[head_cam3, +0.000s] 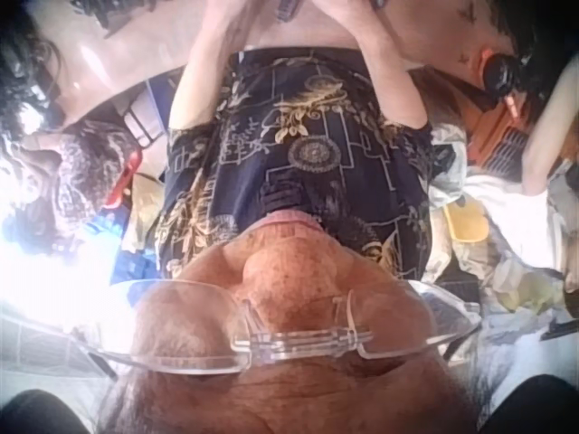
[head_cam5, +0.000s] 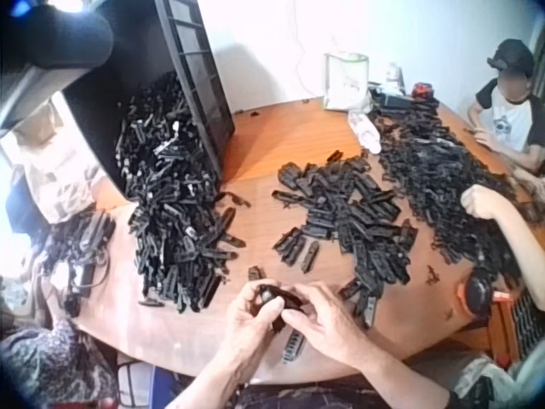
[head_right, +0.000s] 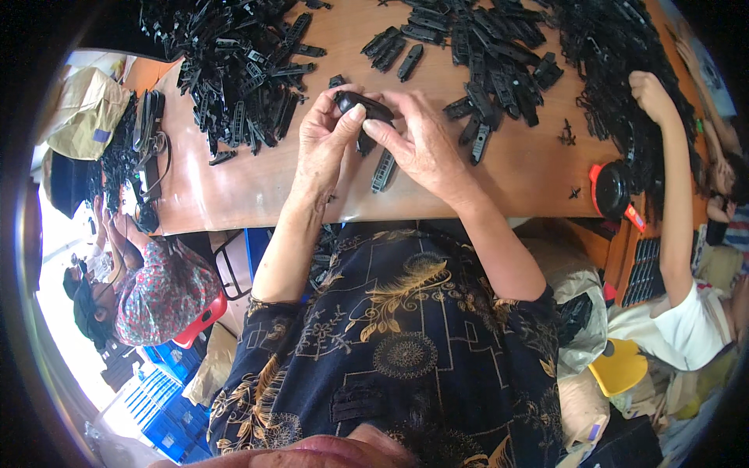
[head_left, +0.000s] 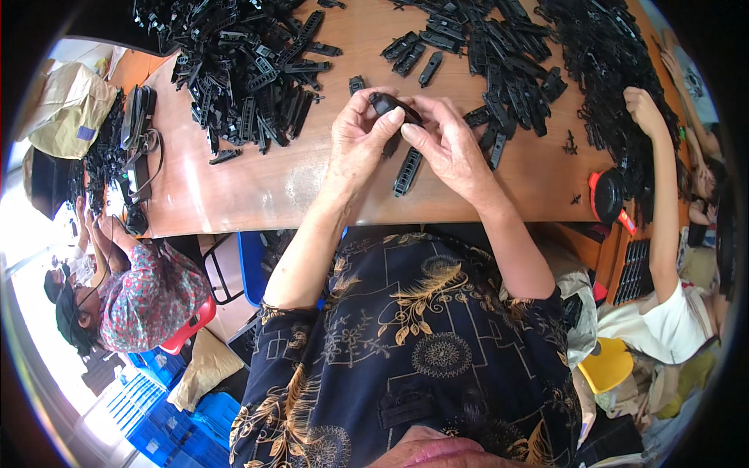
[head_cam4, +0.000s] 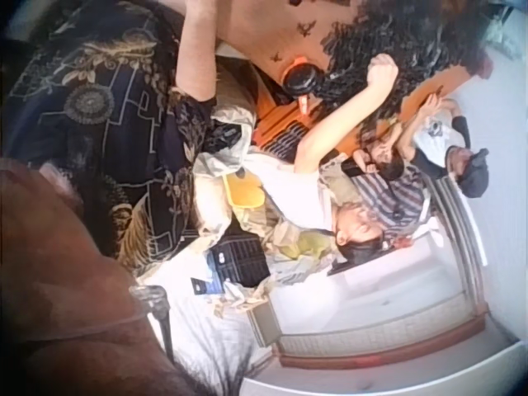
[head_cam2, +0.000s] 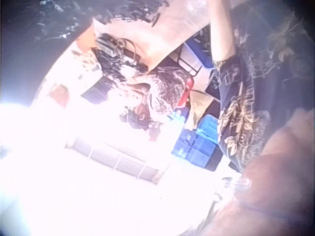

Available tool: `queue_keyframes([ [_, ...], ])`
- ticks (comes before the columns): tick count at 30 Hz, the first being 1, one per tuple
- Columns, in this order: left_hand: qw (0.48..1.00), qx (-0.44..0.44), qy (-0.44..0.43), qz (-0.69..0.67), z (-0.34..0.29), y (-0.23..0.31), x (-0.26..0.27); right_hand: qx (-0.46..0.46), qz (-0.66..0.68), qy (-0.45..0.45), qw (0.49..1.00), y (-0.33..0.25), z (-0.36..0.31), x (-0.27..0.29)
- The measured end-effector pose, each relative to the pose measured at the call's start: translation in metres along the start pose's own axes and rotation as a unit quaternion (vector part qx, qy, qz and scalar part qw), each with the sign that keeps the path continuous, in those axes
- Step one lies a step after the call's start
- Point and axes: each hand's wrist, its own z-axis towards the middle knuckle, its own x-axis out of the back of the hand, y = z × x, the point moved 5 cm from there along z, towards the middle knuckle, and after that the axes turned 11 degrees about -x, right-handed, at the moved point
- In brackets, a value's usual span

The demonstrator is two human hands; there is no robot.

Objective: The person assembles black plastic components by hand at a workstation.

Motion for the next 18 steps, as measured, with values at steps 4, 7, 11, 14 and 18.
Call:
queue_keyframes([
  [4, 1.0, -0.009, -0.015, -0.003, 0.002, 0.002, 0.006, -0.176, 0.191, -0.122, 0.958, 0.014, 0.003, -0.015],
  [7, 0.998, 0.014, -0.009, -0.055, 0.006, -0.002, 0.009, -0.198, 0.133, -0.119, 0.964, 0.012, 0.008, -0.012],
  [11, 0.996, 0.068, -0.021, -0.062, 0.008, -0.009, 0.018, -0.228, 0.029, -0.149, 0.962, 0.016, 0.009, -0.011],
  [14, 0.981, 0.11, -0.129, 0.096, 0.006, -0.004, 0.018, -0.214, -0.014, -0.226, 0.95, 0.027, 0.016, 0.003],
  [18, 0.857, -0.047, -0.276, 0.432, 0.034, 0.039, 0.014, -0.188, -0.157, -0.13, 0.961, 0.021, 0.057, 0.027],
])
